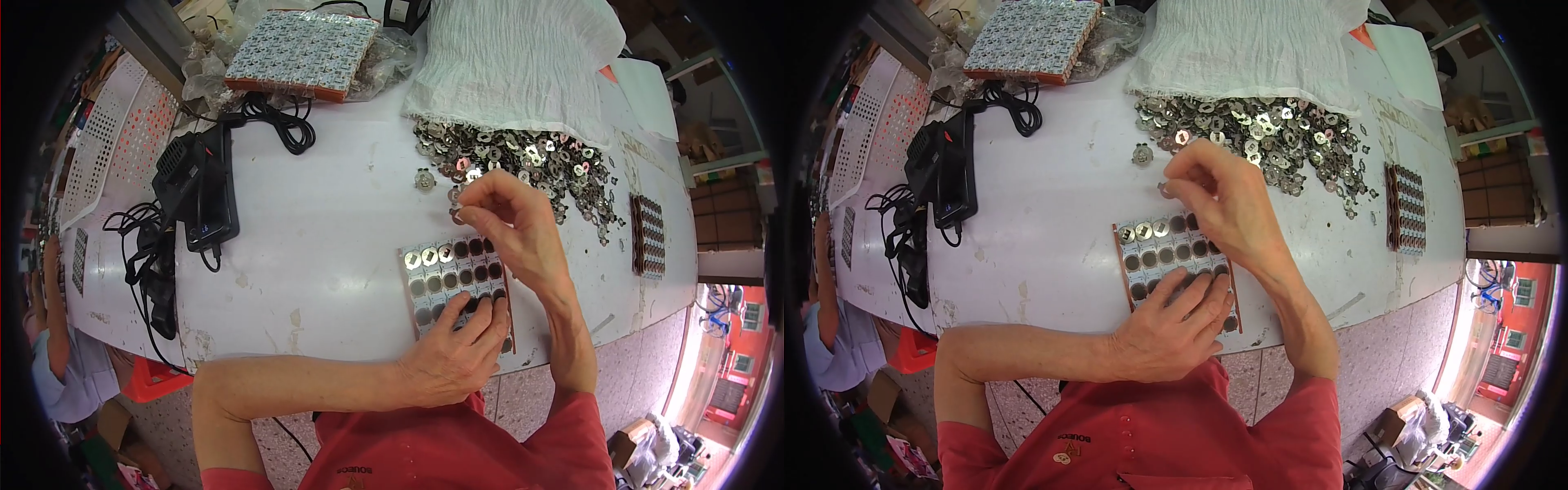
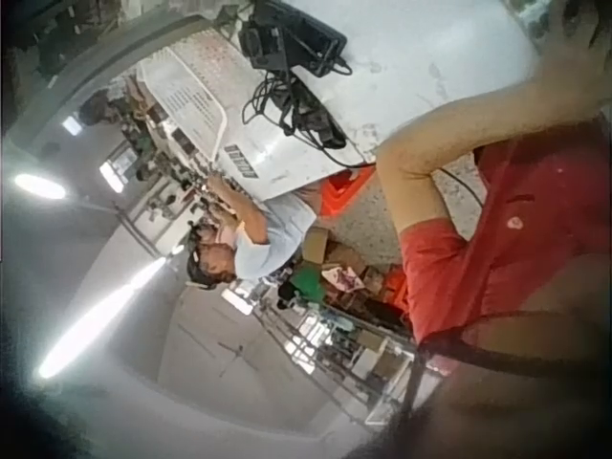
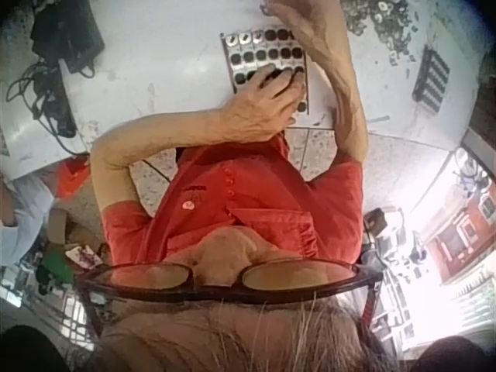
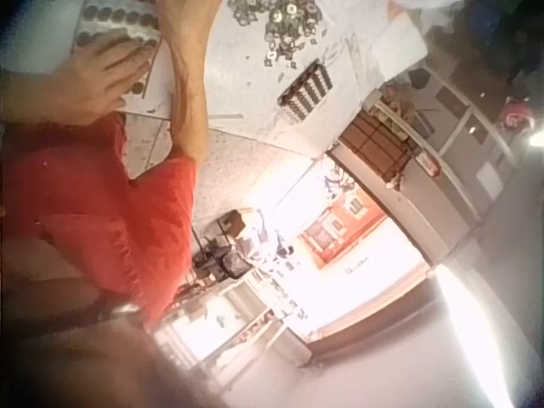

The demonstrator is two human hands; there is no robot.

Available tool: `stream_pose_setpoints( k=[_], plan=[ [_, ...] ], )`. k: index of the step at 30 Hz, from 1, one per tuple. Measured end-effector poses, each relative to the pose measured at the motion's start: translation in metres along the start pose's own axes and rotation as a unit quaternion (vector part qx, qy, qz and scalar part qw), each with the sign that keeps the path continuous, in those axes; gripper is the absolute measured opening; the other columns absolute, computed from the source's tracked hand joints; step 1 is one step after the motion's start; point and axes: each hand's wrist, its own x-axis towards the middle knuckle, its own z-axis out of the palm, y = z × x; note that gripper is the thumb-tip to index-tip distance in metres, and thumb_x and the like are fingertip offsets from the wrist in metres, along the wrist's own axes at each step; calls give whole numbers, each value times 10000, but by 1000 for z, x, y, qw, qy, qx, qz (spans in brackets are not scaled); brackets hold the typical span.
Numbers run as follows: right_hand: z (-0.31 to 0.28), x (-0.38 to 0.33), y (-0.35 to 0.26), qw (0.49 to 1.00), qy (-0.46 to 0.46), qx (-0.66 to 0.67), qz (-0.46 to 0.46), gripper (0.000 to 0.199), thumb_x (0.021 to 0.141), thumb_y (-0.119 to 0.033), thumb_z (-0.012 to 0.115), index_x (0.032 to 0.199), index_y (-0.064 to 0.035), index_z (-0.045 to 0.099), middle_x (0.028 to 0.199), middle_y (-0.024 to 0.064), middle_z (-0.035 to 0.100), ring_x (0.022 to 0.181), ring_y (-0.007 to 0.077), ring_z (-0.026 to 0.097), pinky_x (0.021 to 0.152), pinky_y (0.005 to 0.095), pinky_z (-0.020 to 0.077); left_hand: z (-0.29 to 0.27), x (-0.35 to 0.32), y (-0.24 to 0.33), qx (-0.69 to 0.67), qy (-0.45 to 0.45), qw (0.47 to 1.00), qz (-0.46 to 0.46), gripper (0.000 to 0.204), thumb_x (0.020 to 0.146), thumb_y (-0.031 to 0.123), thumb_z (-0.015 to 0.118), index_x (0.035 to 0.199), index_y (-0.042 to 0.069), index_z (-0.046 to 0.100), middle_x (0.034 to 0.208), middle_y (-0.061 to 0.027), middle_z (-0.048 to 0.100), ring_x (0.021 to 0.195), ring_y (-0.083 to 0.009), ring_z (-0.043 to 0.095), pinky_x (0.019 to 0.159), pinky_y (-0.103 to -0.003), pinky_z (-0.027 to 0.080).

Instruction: The person places small metal washers or circular components by hand into a plastic tray or template.

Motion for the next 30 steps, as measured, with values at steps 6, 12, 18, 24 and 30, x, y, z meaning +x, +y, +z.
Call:
stream_pose_setpoints(
  k=[6, 12, 18, 24, 30],
  plan=[
    [-16, -5, 3, 983, -72, 139, 93, 121, 889, 5, 644, 1006, 16, 672, 837, 12, 659, 749, 69, 599, 676, 222, 491, -2, 1, 0, 1, -4, 1000, -3, 617, 724, 411, 730, 1142, -40, 668, 1279, -220, 580, 1174, -320, 531, 995, -497, 431],
    [-24, -7, 5, 976, -129, 133, 113, 129, 883, -9, 667, 1009, 15, 679, 867, 27, 674, 769, 60, 613, 699, 203, 504, -4, 2, -1, 2, -9, 1000, -2, 622, 721, 412, 726, 1146, -37, 667, 1282, -222, 580, 1169, -315, 536, 993, -488, 434],
    [-23, -7, -1, 983, -112, 82, 121, 106, 869, -19, 680, 969, 11, 665, 855, 35, 684, 779, 71, 625, 692, 209, 509, -3, 2, -1, -2, -8, 1000, 1, 621, 726, 412, 722, 1151, -37, 665, 1285, -226, 577, 1166, -316, 538, 987, -488, 438],
    [-15, -11, 3, 982, -104, 111, 113, 110, 846, -24, 612, 915, 48, 659, 785, 53, 659, 684, 89, 582, 615, 249, 489, -3, 2, -1, -1, -9, 1000, 1, 623, 734, 419, 721, 1153, -38, 663, 1288, -225, 576, 1169, -313, 530, 991, -487, 436],
    [-14, -8, 4, 980, -105, 131, 103, 121, 891, -34, 586, 979, 40, 623, 779, 45, 639, 681, 88, 581, 625, 244, 508, -3, 1, -2, -1, -10, 1000, 0, 628, 727, 418, 725, 1155, -38, 662, 1286, -221, 575, 1171, -311, 527, 992, -489, 434]
  ],
)
